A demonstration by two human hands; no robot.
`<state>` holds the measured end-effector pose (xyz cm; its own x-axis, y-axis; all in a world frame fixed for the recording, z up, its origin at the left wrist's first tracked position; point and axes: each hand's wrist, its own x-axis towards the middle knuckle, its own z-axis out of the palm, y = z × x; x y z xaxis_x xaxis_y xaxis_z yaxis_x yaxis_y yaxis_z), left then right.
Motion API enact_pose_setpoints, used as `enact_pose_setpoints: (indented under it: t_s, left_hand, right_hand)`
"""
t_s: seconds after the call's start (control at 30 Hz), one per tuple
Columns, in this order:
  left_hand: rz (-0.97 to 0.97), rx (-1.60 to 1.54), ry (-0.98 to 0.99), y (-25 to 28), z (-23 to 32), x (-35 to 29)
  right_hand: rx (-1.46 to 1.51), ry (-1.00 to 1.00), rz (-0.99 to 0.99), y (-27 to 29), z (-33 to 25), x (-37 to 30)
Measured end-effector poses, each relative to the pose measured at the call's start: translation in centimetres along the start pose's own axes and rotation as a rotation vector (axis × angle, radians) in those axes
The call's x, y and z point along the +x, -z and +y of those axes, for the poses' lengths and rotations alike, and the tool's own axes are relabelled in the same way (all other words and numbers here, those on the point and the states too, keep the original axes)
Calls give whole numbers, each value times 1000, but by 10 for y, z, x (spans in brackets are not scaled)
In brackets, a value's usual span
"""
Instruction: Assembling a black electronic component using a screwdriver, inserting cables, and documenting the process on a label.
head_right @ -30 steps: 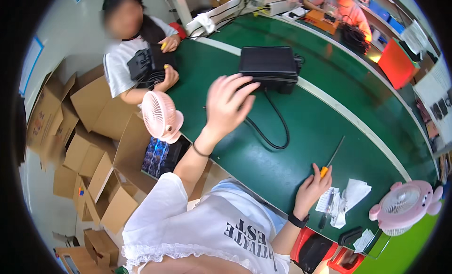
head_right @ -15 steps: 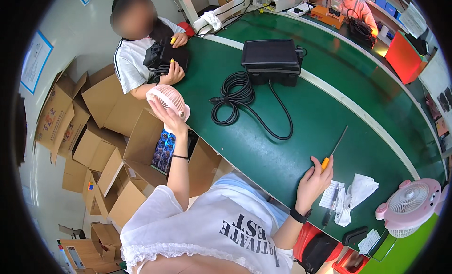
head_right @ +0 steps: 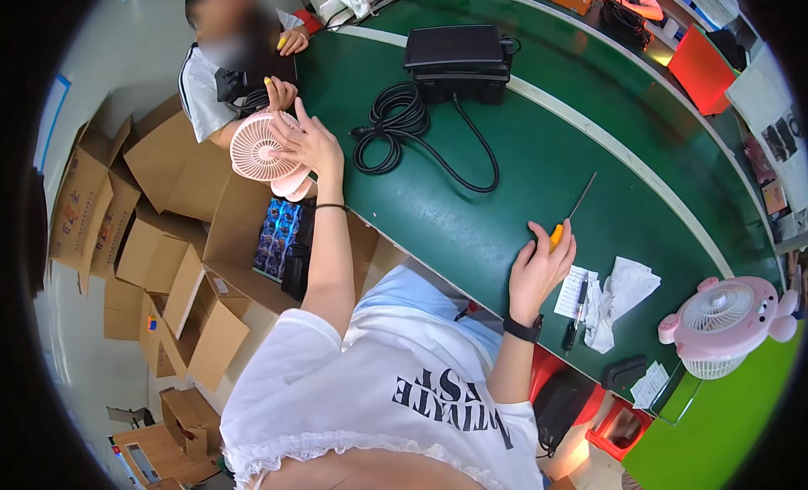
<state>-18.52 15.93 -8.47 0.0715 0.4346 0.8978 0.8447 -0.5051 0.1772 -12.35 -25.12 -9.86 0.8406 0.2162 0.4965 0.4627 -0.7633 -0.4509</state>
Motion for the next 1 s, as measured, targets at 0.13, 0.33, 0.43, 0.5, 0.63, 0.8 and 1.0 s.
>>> enact_pose_setpoints:
  t_s: [0.13,0.33,0.43,0.5,0.63,0.8,1.0]
  left_hand:
    - [-175,-537,-231,52,15,-22]
    - [-723,-1126,-549,80,6,-29]
    - [-742,-1084,-577,86,26,-16]
    - [-614,-921,-611,85,37,-18]
    - [-734,-1106,-619,71,40,-44]
    - [-855,-1109,-823,73,43,-43]
    - [-882,-1028,-883,71,43,-40]
  right_hand:
    - [-10,5,50,1,0,7]
    - [88,122,216,10,-18,9]
    - [113,54,196,12,-28,-10]
    - [77,7,156,14,-35,-27]
    - [-95,-81,106,19,-55,-45]
    - [-136,-226,94,14,-63,-35]
    - [-216,-288,319,7,-60,-46]
